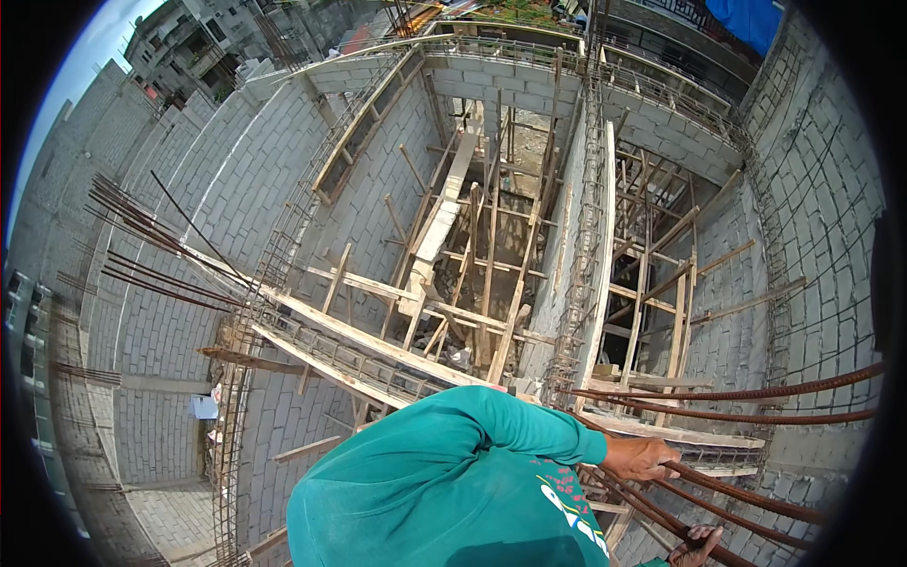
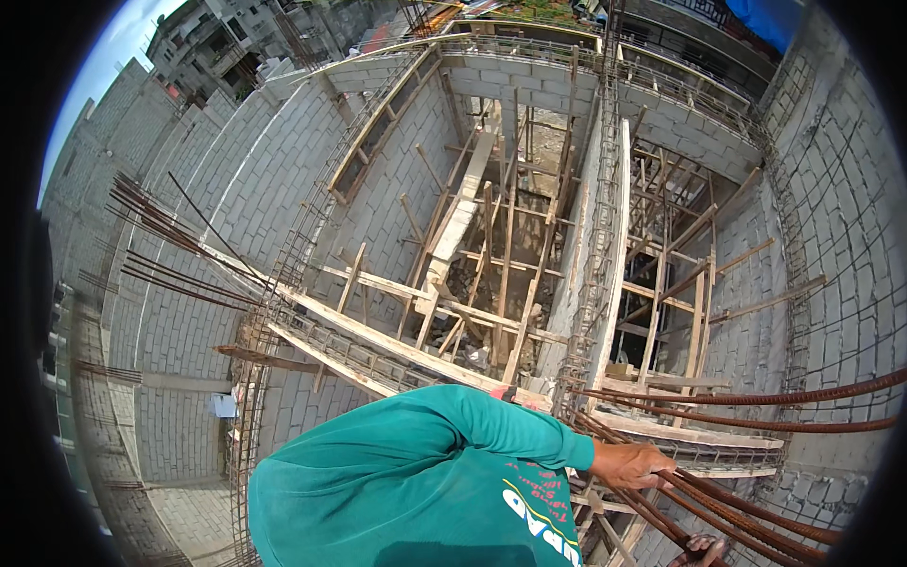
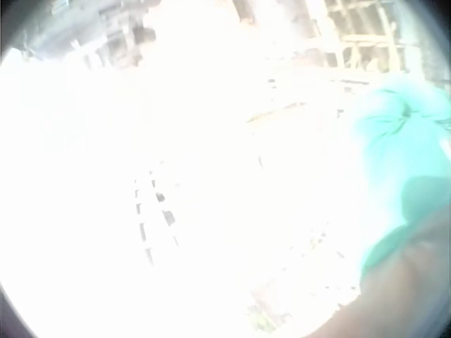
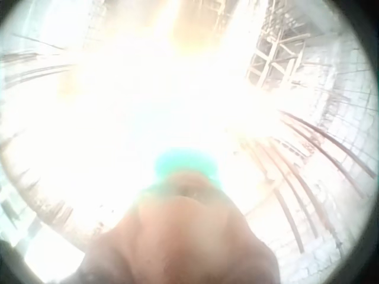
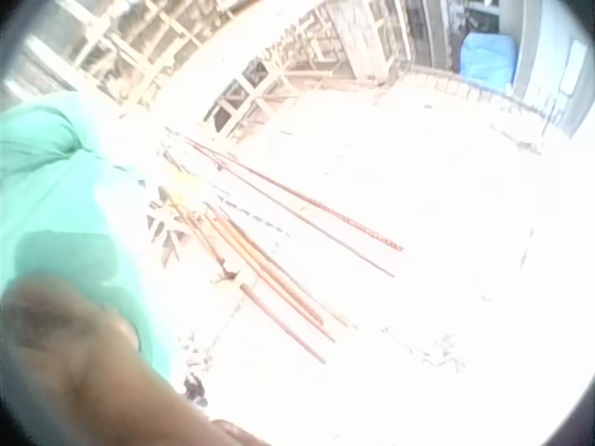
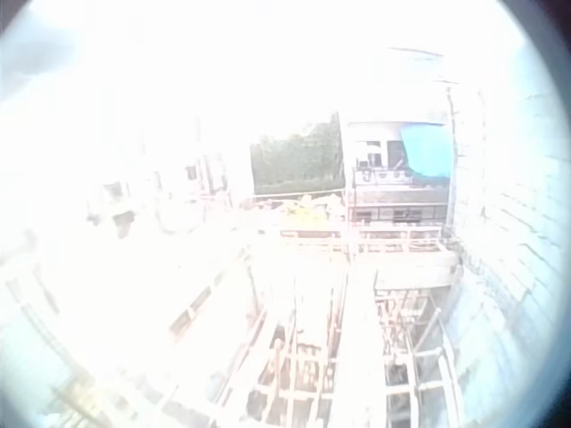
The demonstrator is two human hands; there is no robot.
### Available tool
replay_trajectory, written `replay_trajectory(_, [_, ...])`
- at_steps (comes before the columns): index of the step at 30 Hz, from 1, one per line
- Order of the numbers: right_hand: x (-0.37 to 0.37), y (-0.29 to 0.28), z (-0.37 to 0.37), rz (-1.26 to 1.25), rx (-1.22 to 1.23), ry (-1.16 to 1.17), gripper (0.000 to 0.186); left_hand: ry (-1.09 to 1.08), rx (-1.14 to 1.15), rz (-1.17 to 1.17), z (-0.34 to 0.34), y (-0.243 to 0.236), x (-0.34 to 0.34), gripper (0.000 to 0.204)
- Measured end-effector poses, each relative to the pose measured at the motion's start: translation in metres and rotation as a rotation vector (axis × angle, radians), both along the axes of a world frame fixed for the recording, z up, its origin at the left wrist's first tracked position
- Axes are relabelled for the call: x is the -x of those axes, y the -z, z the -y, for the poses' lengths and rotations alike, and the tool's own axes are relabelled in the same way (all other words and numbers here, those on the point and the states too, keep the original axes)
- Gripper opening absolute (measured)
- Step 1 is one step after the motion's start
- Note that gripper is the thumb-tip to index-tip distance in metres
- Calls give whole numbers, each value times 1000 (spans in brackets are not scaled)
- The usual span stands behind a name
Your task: Installing and securing wooden formwork for a concrete beam using a hammer and tape measure.
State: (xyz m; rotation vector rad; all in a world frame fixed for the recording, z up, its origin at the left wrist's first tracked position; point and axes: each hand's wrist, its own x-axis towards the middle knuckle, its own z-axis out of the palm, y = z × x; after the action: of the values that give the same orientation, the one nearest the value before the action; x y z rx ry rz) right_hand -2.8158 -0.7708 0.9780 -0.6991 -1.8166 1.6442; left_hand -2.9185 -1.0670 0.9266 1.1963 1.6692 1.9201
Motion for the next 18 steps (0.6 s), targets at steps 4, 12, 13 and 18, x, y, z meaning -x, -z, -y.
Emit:
replay_trajectory(4, [3,16,-25,-5,11,-25,37,-44,-2,-27,0,8,-2,30])
replay_trajectory(12, [-17,53,-88,-15,40,-34,34,20,29,-4,18,9,-13,27])
replay_trajectory(13, [-17,57,-95,-20,44,-36,34,23,31,-1,19,9,-15,27])
replay_trajectory(18, [-22,69,-124,-39,67,-40,33,23,-43,22,38,9,-19,28])
